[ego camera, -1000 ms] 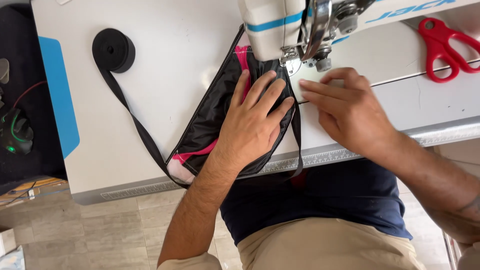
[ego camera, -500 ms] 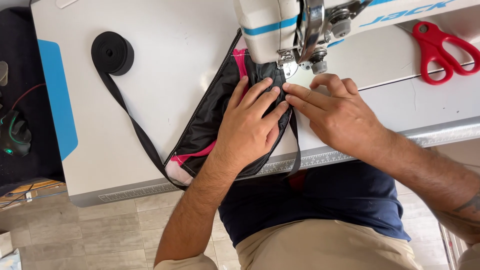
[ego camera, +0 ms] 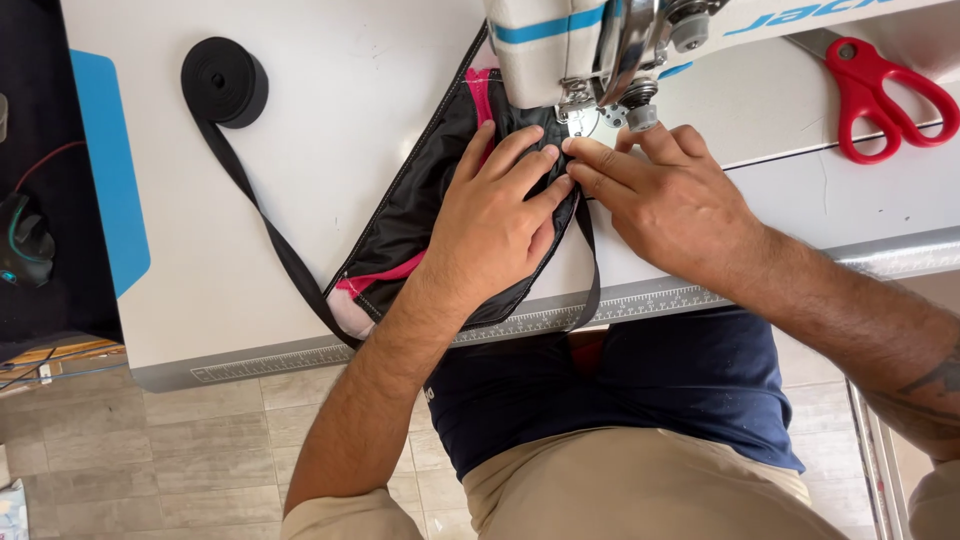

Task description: Sewing a black and pink bag using an industrial sewing machine, including attaching straps and trimming excess material with scissors.

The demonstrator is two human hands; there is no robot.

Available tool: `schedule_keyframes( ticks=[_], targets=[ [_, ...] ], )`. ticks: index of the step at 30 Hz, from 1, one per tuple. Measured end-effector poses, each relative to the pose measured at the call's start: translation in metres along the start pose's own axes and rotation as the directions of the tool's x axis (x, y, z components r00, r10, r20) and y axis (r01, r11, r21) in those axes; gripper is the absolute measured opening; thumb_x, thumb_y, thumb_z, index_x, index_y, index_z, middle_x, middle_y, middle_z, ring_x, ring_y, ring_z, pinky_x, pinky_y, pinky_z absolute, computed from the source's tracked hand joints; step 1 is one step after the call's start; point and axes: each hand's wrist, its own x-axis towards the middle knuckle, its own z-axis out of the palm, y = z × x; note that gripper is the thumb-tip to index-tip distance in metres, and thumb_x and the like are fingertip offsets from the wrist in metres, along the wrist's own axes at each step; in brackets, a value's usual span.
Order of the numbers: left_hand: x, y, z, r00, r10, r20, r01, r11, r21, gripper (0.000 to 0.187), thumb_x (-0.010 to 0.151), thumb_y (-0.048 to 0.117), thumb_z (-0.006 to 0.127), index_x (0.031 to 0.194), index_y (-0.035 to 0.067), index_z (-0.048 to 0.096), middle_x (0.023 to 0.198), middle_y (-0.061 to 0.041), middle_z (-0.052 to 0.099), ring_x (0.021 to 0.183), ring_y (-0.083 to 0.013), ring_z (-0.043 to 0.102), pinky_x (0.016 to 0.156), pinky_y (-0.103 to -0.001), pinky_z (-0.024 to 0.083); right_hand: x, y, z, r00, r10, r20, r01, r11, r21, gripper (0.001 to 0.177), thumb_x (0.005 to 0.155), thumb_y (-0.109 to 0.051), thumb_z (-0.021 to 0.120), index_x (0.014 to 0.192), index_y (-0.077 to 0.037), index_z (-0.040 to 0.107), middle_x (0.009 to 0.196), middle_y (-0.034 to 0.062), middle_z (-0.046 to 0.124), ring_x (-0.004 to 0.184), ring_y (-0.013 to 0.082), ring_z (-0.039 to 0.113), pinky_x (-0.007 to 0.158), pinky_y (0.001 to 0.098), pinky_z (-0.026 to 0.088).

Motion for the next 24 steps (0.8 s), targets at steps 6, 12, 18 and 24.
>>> schedule_keyframes(
  ticks=[6,12,18,24],
  targets=[
    [-0.002,0.009,-0.011,0.997,-0.050,0.065,0.053,0.998,-0.035,0.040,0.092,0.019,0.068,0.128,0.003,0.070,0.141,-0.018,0.057,0.142,-0.0365,0.043,0.121,-0.061,0.030,-0.004,-0.002,-0.007,0.996,0.077,-0.040,-0.068,0.982,0.179,0.045,0.090,0.002,0.065,0.132,-0.012,0.073,0.146,-0.0035,0.067,0.105,0.0278,0.054,0.078,0.0387,0.042],
    [-0.014,0.016,-0.017,0.999,-0.002,0.034,0.004,0.998,-0.059,0.032,0.095,0.017,0.070,0.123,0.001,0.073,0.144,-0.013,0.056,0.144,-0.0355,0.042,0.119,-0.063,0.034,-0.020,-0.014,-0.024,0.989,0.121,-0.084,-0.072,0.895,0.440,0.025,0.101,0.006,0.063,0.123,0.001,0.074,0.132,0.0101,0.074,0.106,0.0335,0.061,0.083,0.0414,0.047],
    [-0.010,0.018,-0.017,0.996,0.043,0.077,-0.047,0.997,0.059,0.035,0.097,0.020,0.066,0.126,0.001,0.072,0.138,-0.009,0.062,0.139,-0.0311,0.046,0.121,-0.061,0.030,-0.018,-0.008,-0.018,0.988,0.149,-0.028,-0.108,0.819,0.564,0.033,0.099,0.009,0.061,0.130,0.005,0.070,0.139,0.0137,0.069,0.108,0.0372,0.053,0.096,0.0436,0.050],
    [-0.009,0.023,-0.012,0.992,0.121,0.029,-0.123,0.985,0.120,0.029,0.103,0.009,0.053,0.119,-0.005,0.073,0.130,-0.013,0.064,0.126,-0.0309,0.055,0.121,-0.058,0.034,-0.017,-0.007,-0.014,0.989,0.144,-0.031,-0.101,0.815,0.571,0.032,0.102,0.009,0.057,0.131,0.004,0.070,0.140,0.0125,0.068,0.108,0.0372,0.053,0.098,0.0433,0.048]
  ],
)
